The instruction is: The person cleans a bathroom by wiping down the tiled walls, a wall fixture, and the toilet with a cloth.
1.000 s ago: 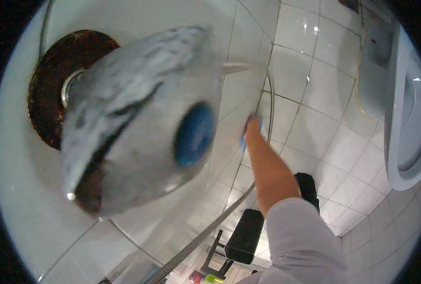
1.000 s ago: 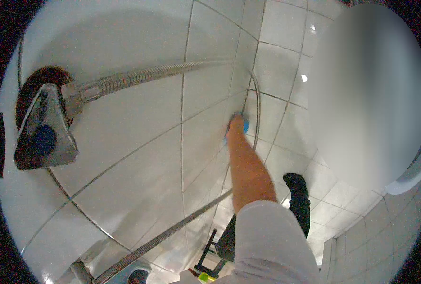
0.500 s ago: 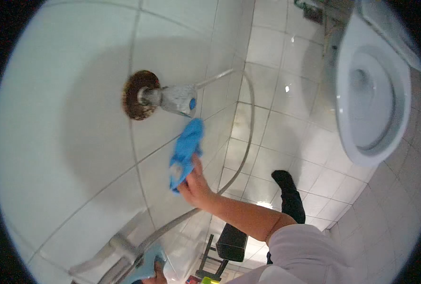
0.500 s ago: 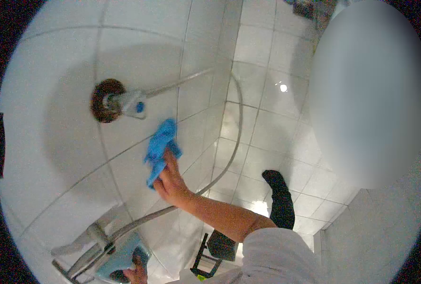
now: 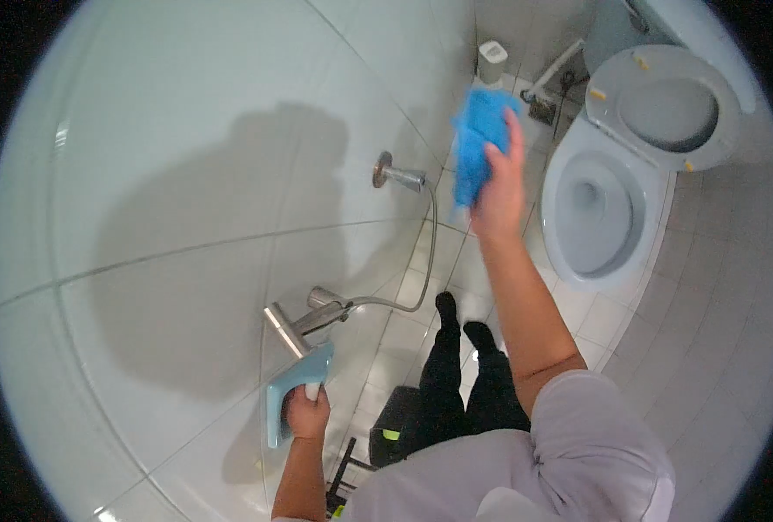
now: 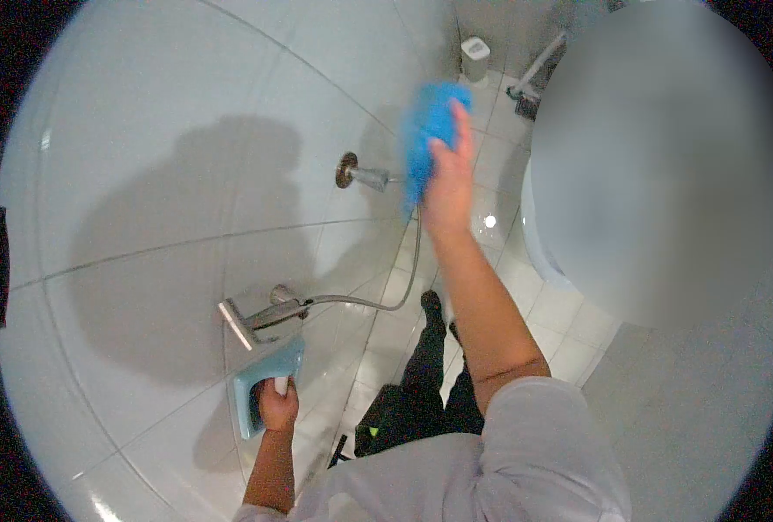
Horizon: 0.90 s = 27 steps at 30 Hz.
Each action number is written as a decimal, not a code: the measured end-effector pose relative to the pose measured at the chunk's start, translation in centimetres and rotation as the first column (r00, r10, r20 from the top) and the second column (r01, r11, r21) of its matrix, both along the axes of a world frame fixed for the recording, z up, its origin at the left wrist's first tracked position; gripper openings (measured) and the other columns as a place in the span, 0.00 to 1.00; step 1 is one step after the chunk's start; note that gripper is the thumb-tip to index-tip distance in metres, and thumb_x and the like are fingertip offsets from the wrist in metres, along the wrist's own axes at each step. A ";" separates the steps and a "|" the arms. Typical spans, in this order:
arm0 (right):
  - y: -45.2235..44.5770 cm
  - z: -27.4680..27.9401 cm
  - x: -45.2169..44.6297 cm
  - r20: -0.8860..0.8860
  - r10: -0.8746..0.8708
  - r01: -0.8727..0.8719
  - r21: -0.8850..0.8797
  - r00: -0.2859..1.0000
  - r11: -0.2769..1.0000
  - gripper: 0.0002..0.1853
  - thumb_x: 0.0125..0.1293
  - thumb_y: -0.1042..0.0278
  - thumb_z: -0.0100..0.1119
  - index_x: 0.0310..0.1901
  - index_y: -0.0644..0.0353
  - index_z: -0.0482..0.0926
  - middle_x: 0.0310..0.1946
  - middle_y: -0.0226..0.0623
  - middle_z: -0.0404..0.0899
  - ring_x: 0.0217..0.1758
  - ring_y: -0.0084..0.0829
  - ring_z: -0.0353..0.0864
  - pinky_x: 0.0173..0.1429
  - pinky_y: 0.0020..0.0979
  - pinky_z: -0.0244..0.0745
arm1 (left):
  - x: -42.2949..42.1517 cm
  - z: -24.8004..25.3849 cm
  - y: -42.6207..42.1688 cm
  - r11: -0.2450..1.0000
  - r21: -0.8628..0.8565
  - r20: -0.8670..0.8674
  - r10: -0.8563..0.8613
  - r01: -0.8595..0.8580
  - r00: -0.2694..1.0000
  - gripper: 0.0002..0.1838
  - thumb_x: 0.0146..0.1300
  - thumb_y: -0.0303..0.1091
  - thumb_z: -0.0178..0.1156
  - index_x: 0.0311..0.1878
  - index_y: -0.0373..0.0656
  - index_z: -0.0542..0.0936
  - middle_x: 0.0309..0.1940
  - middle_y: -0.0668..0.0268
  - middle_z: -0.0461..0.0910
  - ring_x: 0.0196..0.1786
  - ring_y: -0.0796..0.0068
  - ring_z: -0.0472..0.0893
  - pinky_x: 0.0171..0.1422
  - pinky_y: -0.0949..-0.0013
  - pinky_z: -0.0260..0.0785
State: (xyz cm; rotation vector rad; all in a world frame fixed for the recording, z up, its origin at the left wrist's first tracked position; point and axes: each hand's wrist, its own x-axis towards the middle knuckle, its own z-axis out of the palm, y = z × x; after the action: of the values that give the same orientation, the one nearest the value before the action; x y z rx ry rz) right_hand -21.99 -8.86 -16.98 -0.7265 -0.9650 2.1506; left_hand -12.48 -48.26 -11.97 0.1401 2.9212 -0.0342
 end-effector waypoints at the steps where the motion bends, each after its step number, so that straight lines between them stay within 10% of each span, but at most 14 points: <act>1: -1.7 4.2 -1.8 -0.091 0.125 -0.121 0.041 0.988 0.992 0.28 0.58 0.69 0.41 0.63 0.48 0.56 0.56 0.43 0.61 0.48 0.34 0.70 0.47 0.33 0.72 | -0.4 -0.2 -0.2 0.999 0.042 0.023 0.003 -0.004 1.000 0.16 0.50 0.40 0.59 0.39 0.39 0.75 0.34 0.47 0.76 0.39 0.44 0.74 0.43 0.51 0.67; 4: -10.5 9.1 -6.3 -0.047 0.242 -0.044 0.933 0.969 0.357 0.31 0.60 0.59 0.52 0.65 0.49 0.53 0.63 0.47 0.54 0.67 0.43 0.50 0.66 0.43 0.48 | -0.4 -0.3 0.3 1.000 0.010 0.057 -0.015 0.015 0.998 0.16 0.52 0.42 0.58 0.39 0.40 0.76 0.31 0.48 0.77 0.36 0.45 0.76 0.42 0.51 0.69; 8: -12.3 9.2 -8.8 -0.230 -0.079 0.243 0.901 0.970 0.359 0.29 0.64 0.65 0.45 0.65 0.55 0.51 0.65 0.48 0.50 0.70 0.44 0.42 0.70 0.42 0.37 | -0.5 0.1 -0.5 0.992 0.071 0.241 0.083 -0.103 0.967 0.17 0.54 0.41 0.57 0.41 0.37 0.75 0.38 0.46 0.76 0.43 0.45 0.75 0.45 0.52 0.68; 10: -6.9 2.9 -14.2 0.186 -0.224 -0.030 0.829 0.957 0.559 0.28 0.67 0.55 0.39 0.65 0.57 0.50 0.64 0.47 0.51 0.68 0.41 0.47 0.68 0.39 0.45 | -1.0 1.5 0.7 0.988 0.140 0.255 0.031 -0.068 0.967 0.19 0.55 0.40 0.58 0.43 0.35 0.74 0.35 0.44 0.75 0.41 0.43 0.74 0.47 0.55 0.66; 11: -2.8 3.3 -14.0 0.281 0.023 -0.147 0.427 0.959 0.893 0.29 0.67 0.51 0.38 0.65 0.59 0.51 0.64 0.46 0.53 0.67 0.38 0.50 0.69 0.38 0.43 | -1.7 2.9 2.1 0.990 0.032 0.386 0.116 -0.139 0.915 0.20 0.55 0.43 0.56 0.43 0.35 0.73 0.40 0.43 0.75 0.45 0.42 0.74 0.48 0.52 0.67; 16: -4.2 -5.8 -11.7 0.443 0.117 -0.241 0.235 0.889 0.942 0.24 0.62 0.64 0.48 0.59 0.59 0.62 0.58 0.49 0.62 0.62 0.43 0.61 0.65 0.40 0.54 | 0.7 3.6 -0.5 0.997 -0.044 0.358 -0.037 0.056 0.933 0.29 0.54 0.45 0.59 0.50 0.31 0.66 0.48 0.42 0.69 0.52 0.43 0.69 0.54 0.53 0.62; 19: -4.1 -4.1 -4.8 0.284 0.335 -0.428 0.392 0.898 0.814 0.20 0.57 0.69 0.53 0.54 0.55 0.68 0.53 0.48 0.67 0.59 0.45 0.64 0.62 0.39 0.58 | 2.3 6.7 2.4 0.996 0.063 0.220 -0.081 0.068 0.972 0.23 0.51 0.33 0.62 0.45 0.32 0.64 0.37 0.48 0.67 0.44 0.46 0.67 0.49 0.53 0.61; 21: -1.8 -3.0 -3.1 0.437 0.142 -0.458 0.864 0.888 0.207 0.15 0.58 0.68 0.55 0.47 0.57 0.71 0.47 0.43 0.71 0.53 0.38 0.69 0.57 0.33 0.63 | 3.5 6.2 2.4 0.996 0.082 0.291 -0.056 0.034 0.955 0.22 0.51 0.32 0.61 0.44 0.33 0.64 0.37 0.48 0.66 0.44 0.46 0.67 0.49 0.54 0.61; 25: -0.3 -7.3 -4.6 0.643 0.442 -0.766 0.612 0.626 0.195 0.14 0.59 0.65 0.55 0.46 0.56 0.72 0.44 0.46 0.71 0.48 0.38 0.72 0.52 0.32 0.67 | 0.9 5.7 6.2 0.996 0.086 0.451 -0.021 -0.020 0.892 0.12 0.56 0.31 0.57 0.40 0.37 0.69 0.35 0.49 0.69 0.41 0.51 0.71 0.44 0.56 0.65; 27: 0.4 -8.3 -5.1 0.524 0.561 -0.766 0.491 0.641 0.416 0.12 0.61 0.64 0.53 0.46 0.56 0.72 0.42 0.40 0.72 0.41 0.28 0.73 0.45 0.27 0.68 | -0.9 6.0 9.4 0.971 0.140 0.601 0.071 -0.192 0.796 0.08 0.60 0.32 0.53 0.39 0.38 0.73 0.35 0.51 0.74 0.38 0.57 0.76 0.41 0.60 0.68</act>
State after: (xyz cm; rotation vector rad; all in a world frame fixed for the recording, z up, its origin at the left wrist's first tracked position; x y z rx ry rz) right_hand -27.06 -8.41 -25.25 -0.2464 -2.4047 2.0227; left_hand -13.43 -38.85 -5.95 -0.0258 2.2860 0.2721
